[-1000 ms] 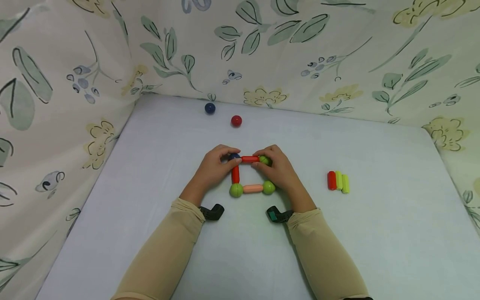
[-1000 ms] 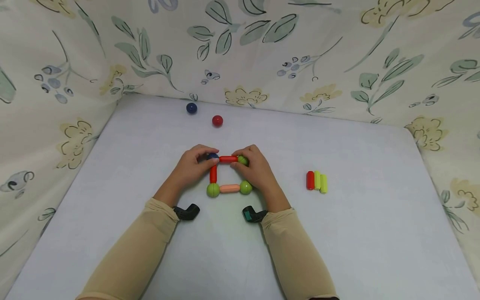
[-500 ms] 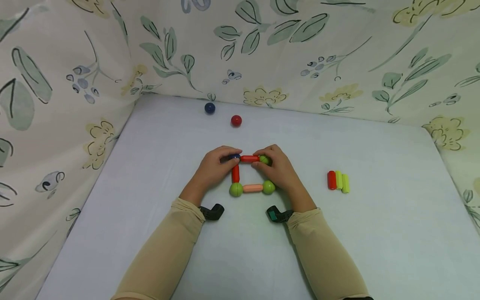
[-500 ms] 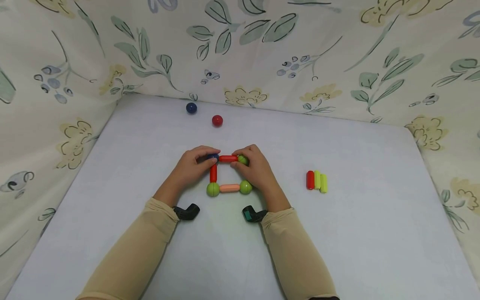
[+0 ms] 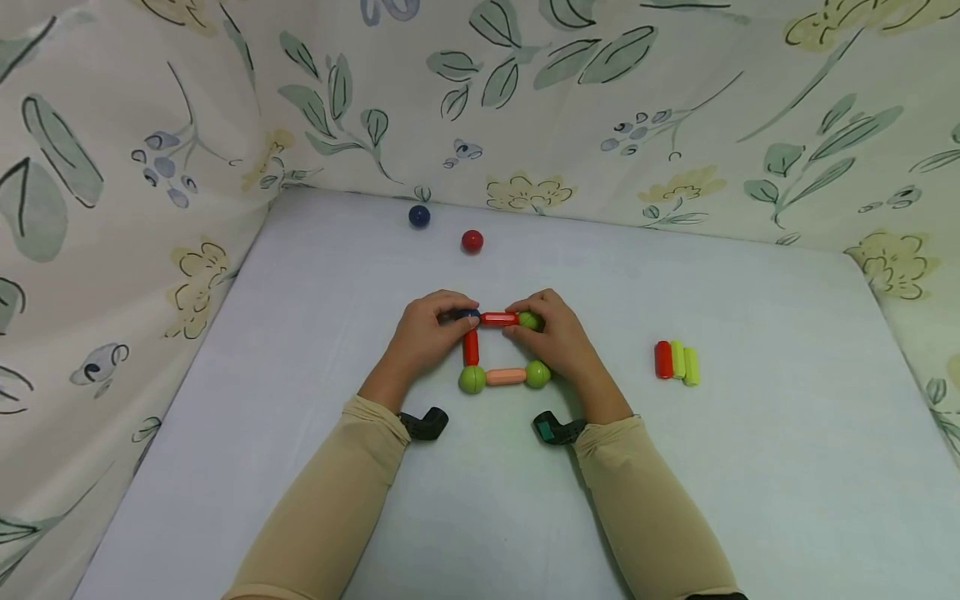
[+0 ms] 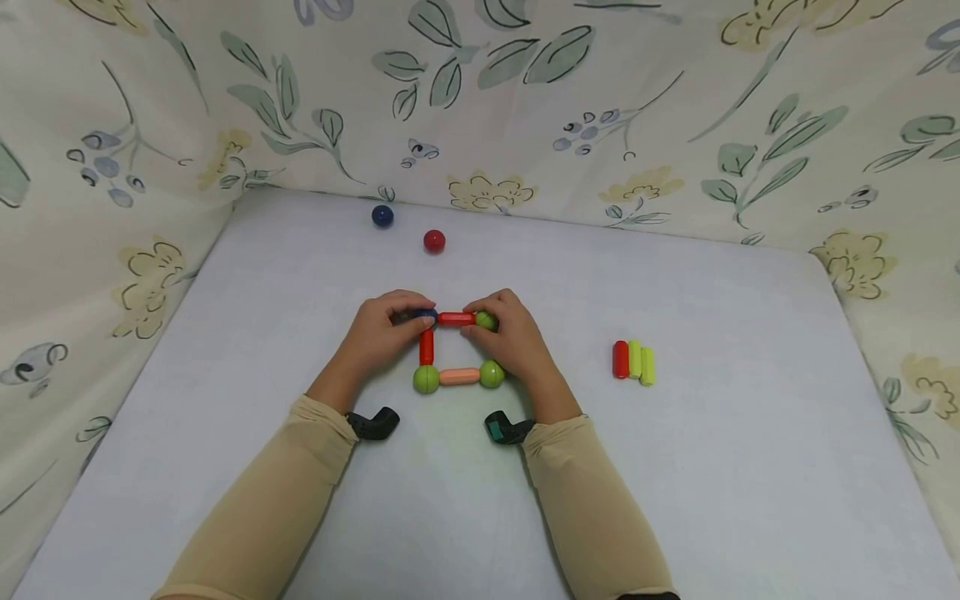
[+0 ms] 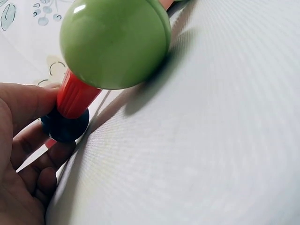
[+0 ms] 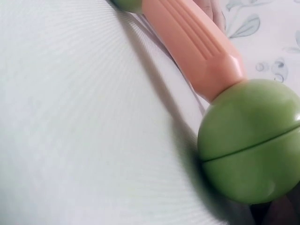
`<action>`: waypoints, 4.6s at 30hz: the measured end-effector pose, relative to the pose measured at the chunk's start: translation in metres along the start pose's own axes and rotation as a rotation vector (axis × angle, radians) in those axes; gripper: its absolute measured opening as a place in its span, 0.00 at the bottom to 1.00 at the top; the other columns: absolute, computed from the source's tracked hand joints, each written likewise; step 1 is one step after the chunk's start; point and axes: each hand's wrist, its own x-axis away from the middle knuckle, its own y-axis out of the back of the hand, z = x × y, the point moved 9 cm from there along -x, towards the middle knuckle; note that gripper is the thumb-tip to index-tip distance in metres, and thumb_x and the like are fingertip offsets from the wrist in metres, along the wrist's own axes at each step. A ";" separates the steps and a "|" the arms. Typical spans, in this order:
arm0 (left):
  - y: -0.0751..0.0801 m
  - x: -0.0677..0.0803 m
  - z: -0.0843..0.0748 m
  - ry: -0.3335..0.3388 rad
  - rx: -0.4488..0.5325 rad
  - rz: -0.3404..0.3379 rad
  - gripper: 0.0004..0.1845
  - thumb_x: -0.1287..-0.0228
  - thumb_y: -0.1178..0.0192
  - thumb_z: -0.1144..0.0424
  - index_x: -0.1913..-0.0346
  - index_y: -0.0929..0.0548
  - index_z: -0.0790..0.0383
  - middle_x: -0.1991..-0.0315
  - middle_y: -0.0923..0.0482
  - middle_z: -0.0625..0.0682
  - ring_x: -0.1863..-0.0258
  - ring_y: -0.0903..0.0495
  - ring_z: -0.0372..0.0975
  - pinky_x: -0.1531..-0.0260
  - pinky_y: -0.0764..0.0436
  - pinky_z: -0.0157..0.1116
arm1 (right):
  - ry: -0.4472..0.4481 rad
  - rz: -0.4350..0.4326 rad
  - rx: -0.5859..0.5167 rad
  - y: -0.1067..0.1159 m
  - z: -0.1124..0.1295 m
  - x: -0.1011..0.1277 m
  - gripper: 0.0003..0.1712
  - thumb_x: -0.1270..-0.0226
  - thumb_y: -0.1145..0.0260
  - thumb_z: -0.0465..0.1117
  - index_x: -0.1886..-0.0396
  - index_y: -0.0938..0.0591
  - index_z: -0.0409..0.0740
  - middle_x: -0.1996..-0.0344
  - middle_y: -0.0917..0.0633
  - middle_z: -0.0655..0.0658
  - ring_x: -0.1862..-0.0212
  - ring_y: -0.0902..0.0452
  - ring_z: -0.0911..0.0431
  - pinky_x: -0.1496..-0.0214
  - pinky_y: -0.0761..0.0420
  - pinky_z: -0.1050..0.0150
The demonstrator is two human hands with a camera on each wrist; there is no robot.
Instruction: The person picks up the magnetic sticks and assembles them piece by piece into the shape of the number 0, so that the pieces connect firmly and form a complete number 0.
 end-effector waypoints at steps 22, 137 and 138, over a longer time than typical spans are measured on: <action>-0.006 0.001 0.002 0.029 -0.029 0.067 0.15 0.36 0.34 0.55 0.46 0.15 0.49 0.46 0.20 0.41 0.45 0.26 0.38 0.41 0.27 0.43 | -0.016 -0.003 0.031 0.000 0.001 -0.001 0.20 0.36 0.29 0.45 0.45 0.17 0.51 0.50 0.24 0.44 0.49 0.27 0.51 0.46 0.26 0.54; 0.001 0.002 0.004 0.080 -0.006 -0.026 0.15 0.32 0.37 0.58 0.45 0.16 0.52 0.70 0.26 0.51 0.69 0.29 0.43 0.70 0.31 0.36 | -0.587 0.201 0.103 0.155 -0.122 0.093 0.27 0.40 0.29 0.57 0.59 0.24 0.40 0.66 0.20 0.45 0.63 0.25 0.52 0.62 0.21 0.62; 0.001 0.002 0.004 0.078 -0.006 -0.027 0.15 0.32 0.37 0.58 0.45 0.16 0.52 0.70 0.26 0.51 0.69 0.30 0.43 0.70 0.31 0.36 | -0.577 0.194 0.112 0.155 -0.121 0.091 0.27 0.40 0.29 0.57 0.59 0.24 0.40 0.66 0.20 0.45 0.63 0.25 0.52 0.62 0.22 0.62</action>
